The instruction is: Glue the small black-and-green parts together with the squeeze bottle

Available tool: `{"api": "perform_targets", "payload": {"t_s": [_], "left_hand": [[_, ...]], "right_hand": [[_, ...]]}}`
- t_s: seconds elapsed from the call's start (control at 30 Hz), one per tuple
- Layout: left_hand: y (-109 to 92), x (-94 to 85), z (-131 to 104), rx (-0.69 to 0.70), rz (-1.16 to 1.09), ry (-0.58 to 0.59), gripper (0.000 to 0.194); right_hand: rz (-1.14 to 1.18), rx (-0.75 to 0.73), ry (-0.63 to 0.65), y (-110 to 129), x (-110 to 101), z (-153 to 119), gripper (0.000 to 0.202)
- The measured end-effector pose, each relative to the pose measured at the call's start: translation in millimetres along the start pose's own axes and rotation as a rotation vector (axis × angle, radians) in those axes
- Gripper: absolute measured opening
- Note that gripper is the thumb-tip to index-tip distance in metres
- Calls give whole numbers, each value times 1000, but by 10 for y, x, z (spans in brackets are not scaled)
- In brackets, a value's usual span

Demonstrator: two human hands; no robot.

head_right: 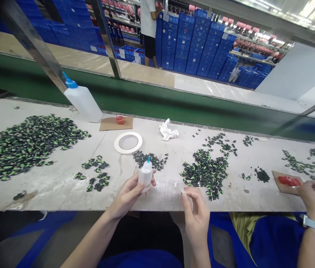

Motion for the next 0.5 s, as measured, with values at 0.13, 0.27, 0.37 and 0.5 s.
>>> {"api": "perform_targets", "payload": {"t_s": [0.13,0.27,0.37,0.5], "left_hand": [[25,37,-46,-39,-130,30,47],[68,46,-74,-60,-172,-8,43],[92,77,-63,-58,-154,14,41],[106,95,-79,-72,-148,-5,41]], "right_hand": [[-185,1,150,-197,-246,-274,18],[-463,19,149,-624,-639,-494,21],[-659,-23,116,-873,-853,-574,33],[-724,-11,41,-992,-953,-557,36]]}}
Point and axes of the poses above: each hand's wrist, its own z-axis towards the middle knuckle, its own x-axis out of the palm, y = z × x, the point moved 7 cm from there along z, towards the middle knuckle, and after that the axes turned 7 degrees about x, right-handed, at the moved point
